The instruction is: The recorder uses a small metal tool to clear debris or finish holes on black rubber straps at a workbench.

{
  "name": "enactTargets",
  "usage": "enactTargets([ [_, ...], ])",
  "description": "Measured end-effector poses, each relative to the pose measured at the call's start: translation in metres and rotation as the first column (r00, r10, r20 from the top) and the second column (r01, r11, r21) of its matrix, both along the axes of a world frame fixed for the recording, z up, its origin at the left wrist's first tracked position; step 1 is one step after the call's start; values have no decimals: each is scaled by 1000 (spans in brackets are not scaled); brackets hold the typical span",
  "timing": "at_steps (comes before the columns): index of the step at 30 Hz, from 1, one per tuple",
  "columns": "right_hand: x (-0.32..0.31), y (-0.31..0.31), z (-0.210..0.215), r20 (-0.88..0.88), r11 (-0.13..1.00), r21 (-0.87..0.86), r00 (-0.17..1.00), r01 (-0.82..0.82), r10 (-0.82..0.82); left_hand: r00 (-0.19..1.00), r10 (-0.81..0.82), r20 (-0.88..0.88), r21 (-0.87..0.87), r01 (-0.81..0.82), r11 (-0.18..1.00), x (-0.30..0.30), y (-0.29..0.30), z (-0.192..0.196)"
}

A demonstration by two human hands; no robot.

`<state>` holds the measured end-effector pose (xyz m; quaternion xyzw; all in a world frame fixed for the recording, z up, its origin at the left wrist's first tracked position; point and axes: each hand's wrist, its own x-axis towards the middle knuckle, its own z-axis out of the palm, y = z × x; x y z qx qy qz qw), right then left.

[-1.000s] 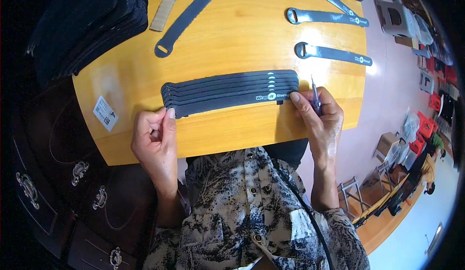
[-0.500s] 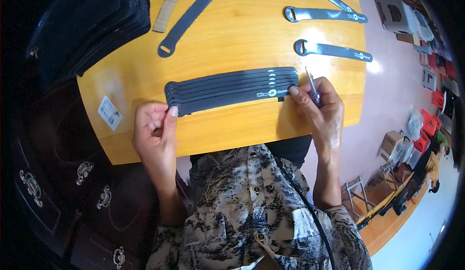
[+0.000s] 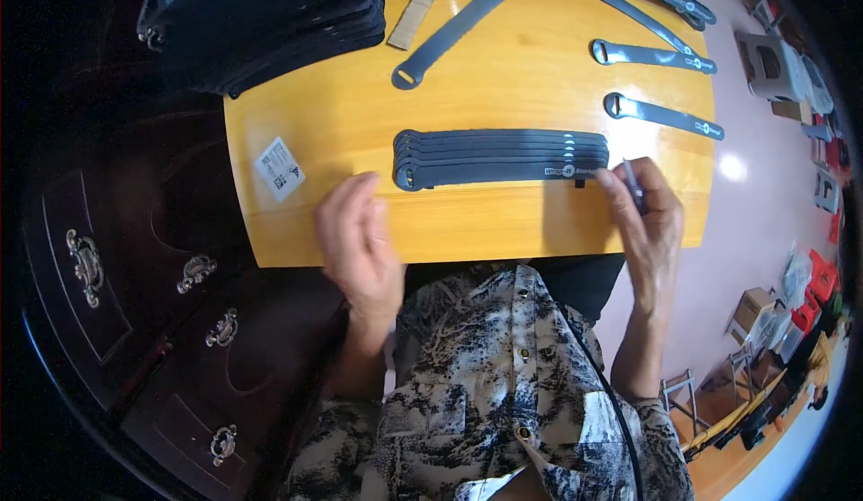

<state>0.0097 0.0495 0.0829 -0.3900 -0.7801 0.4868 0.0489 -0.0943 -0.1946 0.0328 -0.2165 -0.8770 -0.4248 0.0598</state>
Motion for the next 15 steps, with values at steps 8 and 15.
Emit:
enactTargets([
  [8,-32,-3,-28,140,921,332,976,-203,165,890,-435,139,-451,448,772,1,37,-8],
  [15,-34,3,-37,87,925,317,978,-209,191,888,-439,140,-480,448,754,-7,36,-4],
])
